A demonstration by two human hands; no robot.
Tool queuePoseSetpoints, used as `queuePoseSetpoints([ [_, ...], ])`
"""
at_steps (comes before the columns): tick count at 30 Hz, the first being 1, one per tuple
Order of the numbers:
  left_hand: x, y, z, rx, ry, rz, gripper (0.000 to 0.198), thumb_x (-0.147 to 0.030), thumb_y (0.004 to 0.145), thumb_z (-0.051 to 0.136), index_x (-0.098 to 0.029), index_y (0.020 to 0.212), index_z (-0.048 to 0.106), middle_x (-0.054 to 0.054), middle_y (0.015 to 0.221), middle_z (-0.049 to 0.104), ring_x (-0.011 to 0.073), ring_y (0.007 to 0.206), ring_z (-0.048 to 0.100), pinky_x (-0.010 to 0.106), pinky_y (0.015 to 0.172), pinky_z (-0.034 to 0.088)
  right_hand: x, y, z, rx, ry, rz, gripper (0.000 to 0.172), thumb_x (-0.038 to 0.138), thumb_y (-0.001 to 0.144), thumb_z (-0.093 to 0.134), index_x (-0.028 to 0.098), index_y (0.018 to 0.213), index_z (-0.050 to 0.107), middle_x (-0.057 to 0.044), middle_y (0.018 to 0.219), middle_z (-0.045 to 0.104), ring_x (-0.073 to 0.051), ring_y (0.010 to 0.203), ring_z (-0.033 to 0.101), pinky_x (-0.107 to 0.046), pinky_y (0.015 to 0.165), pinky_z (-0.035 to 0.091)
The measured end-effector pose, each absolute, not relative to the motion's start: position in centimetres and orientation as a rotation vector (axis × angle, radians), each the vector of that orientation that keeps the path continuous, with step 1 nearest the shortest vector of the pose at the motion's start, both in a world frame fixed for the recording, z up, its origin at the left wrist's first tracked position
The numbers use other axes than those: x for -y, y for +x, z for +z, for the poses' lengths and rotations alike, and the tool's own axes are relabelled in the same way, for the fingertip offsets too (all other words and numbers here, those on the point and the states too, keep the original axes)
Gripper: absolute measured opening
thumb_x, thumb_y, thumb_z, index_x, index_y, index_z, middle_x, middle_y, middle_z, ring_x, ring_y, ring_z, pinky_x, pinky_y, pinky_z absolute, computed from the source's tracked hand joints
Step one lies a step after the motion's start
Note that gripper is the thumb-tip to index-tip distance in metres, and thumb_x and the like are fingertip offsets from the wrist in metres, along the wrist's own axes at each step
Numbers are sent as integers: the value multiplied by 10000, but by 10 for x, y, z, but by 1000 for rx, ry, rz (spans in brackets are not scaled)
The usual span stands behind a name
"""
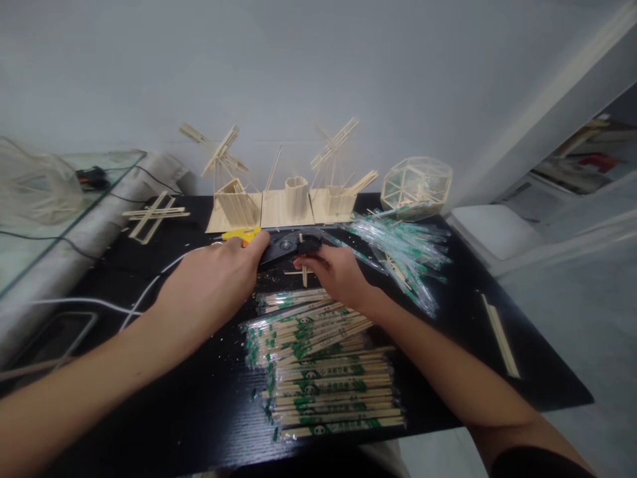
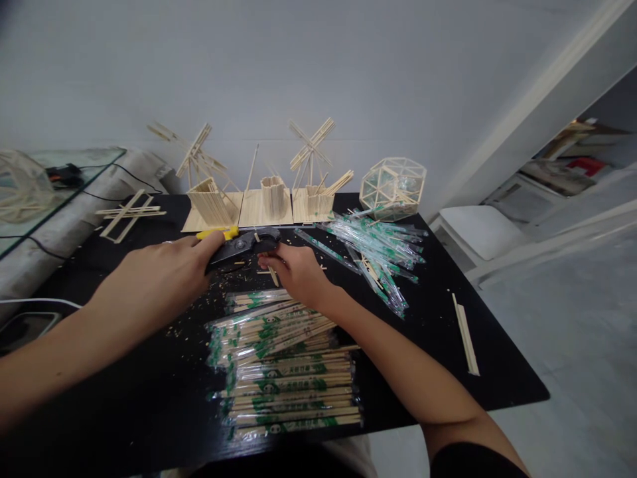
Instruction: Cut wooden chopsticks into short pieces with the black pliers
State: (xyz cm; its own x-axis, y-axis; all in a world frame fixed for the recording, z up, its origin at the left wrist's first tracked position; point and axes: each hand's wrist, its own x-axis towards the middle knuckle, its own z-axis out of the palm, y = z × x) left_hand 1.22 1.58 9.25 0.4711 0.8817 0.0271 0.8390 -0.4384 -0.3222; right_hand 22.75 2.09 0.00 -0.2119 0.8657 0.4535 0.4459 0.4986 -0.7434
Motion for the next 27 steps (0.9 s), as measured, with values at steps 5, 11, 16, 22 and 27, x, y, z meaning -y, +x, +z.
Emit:
queuePoseSetpoints([
  [5,-19,10,92,1482,-2430,231,320,-108,891,392,-210,1146,557,109,823,707,292,590,680,323,487,367,-21,227,-1,1830,-1080,589,149,265,962,622,193,963,752,-24,951,804,-167,861,748,-278,753,543],
  [11,-20,6,86,1499,-2446,153,276,-175,893,460,-196,1143,573,141,895,719,299,646,690,332,513,403,-20,228,1,1869,-1090,603,172,281,979,606,187,987,749,-35,961,801,-167,856,738,-285,754,531],
  [16,-21,6,84,1541,-2467,82,265,-273,902,518,-180,1144,573,153,965,728,333,747,712,350,540,421,-19,231,9,1905,-1120,605,185,297,981,594,194,1013,745,-35,950,793,-172,837,725,-287,737,522],
  [22,-23,3,62,1681,-2570,-112,281,-345,929,491,-139,1094,588,166,932,736,312,757,710,362,608,436,-17,240,29,2010,-1094,576,183,269,965,608,162,979,757,-45,895,769,-154,779,689,-268,719,494],
  [27,-19,6,35,1823,-2660,-226,278,-410,976,451,-174,1004,597,114,809,733,296,717,708,342,625,421,-16,243,38,2086,-1152,660,164,236,949,611,160,979,753,-14,769,723,-133,683,646,-256,682,468],
])
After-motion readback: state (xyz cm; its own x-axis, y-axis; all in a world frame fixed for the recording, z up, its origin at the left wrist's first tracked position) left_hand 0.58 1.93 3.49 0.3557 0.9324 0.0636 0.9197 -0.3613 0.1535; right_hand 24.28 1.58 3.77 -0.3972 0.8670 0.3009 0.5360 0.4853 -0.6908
